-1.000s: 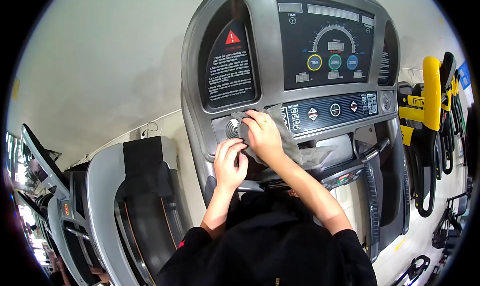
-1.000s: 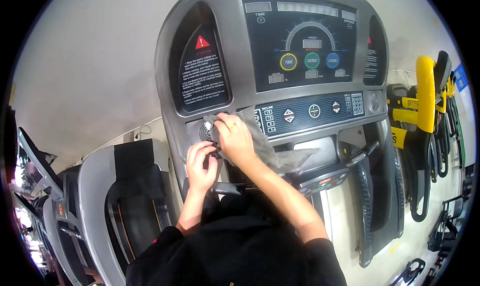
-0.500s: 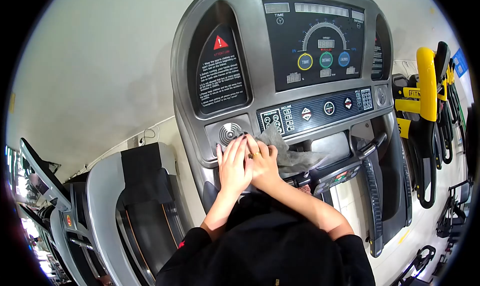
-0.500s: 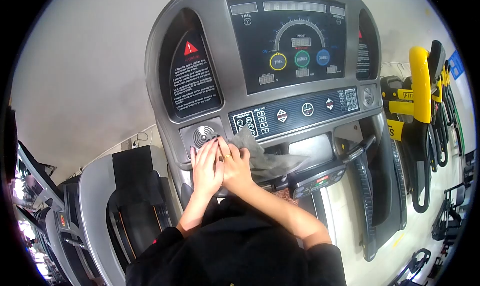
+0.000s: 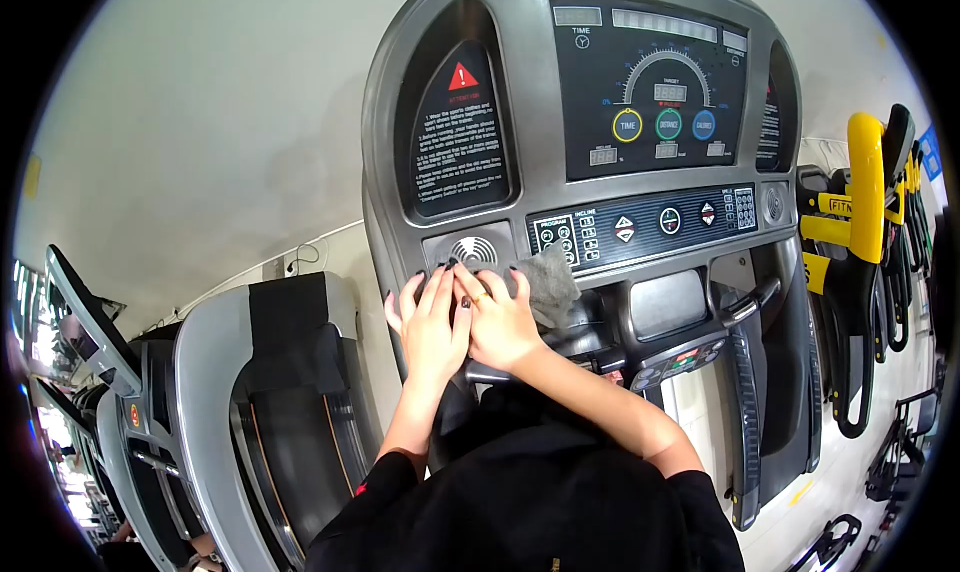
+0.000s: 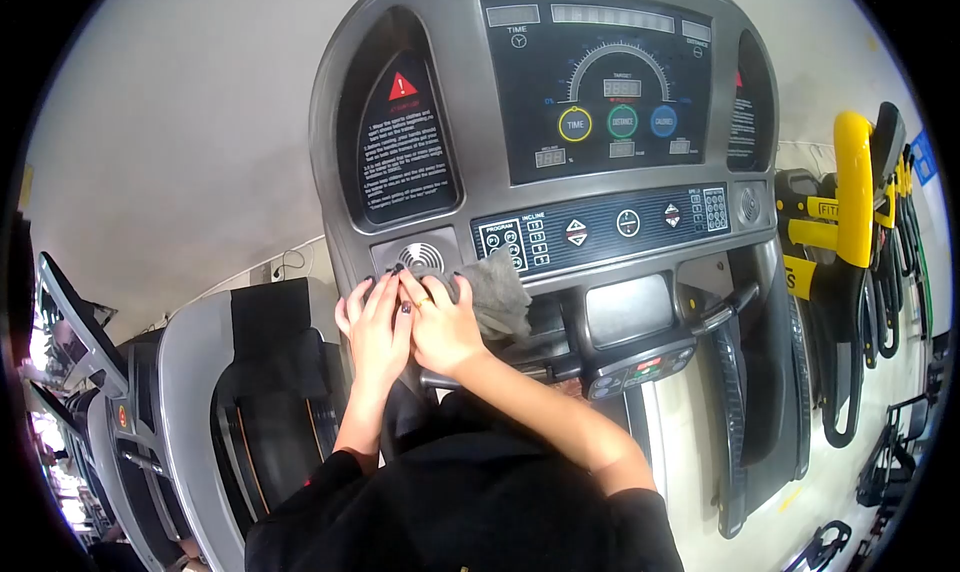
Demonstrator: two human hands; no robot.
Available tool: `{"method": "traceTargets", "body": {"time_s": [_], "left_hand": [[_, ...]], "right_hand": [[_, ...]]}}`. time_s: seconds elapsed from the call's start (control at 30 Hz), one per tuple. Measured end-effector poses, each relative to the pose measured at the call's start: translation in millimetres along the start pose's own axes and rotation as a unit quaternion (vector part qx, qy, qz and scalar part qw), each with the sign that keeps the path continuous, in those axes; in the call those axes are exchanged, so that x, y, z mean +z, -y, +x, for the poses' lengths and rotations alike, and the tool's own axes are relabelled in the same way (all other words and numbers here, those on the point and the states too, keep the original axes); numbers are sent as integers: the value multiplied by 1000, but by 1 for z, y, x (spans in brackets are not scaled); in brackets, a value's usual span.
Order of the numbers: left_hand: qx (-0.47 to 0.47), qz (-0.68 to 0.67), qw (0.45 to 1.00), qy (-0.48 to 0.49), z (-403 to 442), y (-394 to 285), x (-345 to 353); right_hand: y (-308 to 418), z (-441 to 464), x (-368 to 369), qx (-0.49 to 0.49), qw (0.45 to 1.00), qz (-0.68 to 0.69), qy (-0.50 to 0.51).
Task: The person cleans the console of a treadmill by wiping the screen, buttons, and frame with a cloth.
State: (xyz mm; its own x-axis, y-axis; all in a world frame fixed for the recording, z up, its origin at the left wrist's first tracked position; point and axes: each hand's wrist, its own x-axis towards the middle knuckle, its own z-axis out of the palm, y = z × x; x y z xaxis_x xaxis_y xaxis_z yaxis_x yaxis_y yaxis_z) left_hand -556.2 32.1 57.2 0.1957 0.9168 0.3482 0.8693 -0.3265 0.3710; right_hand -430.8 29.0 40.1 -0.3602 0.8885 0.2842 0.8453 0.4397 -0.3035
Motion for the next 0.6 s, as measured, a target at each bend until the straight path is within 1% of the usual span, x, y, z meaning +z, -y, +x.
{"method": "traceTargets", "body": {"time_s": [0.17, 0.23, 0.27, 0.37, 0.47, 0.6], "left_hand": [[21, -11, 999, 23, -17, -13, 12], [19, -15, 999, 30, -12, -22, 13], [18, -17, 999, 31, -9, -25, 14], [22, -19, 999, 30, 6, -33, 17], [17, -2, 1000, 25, 19, -32, 15], [-10, 1, 999, 36, 21, -24, 7]], "right_hand": [[-1, -23, 12, 41, 998, 0, -40], [-7, -27, 13, 42, 993, -63, -89], [-12, -28, 11, 44, 993, -51, -92], [-16, -18, -4, 66, 995, -28, -70], [-18, -1, -10, 67, 995, -55, -45], [-17, 7, -3, 36, 997, -50, -47]]}}
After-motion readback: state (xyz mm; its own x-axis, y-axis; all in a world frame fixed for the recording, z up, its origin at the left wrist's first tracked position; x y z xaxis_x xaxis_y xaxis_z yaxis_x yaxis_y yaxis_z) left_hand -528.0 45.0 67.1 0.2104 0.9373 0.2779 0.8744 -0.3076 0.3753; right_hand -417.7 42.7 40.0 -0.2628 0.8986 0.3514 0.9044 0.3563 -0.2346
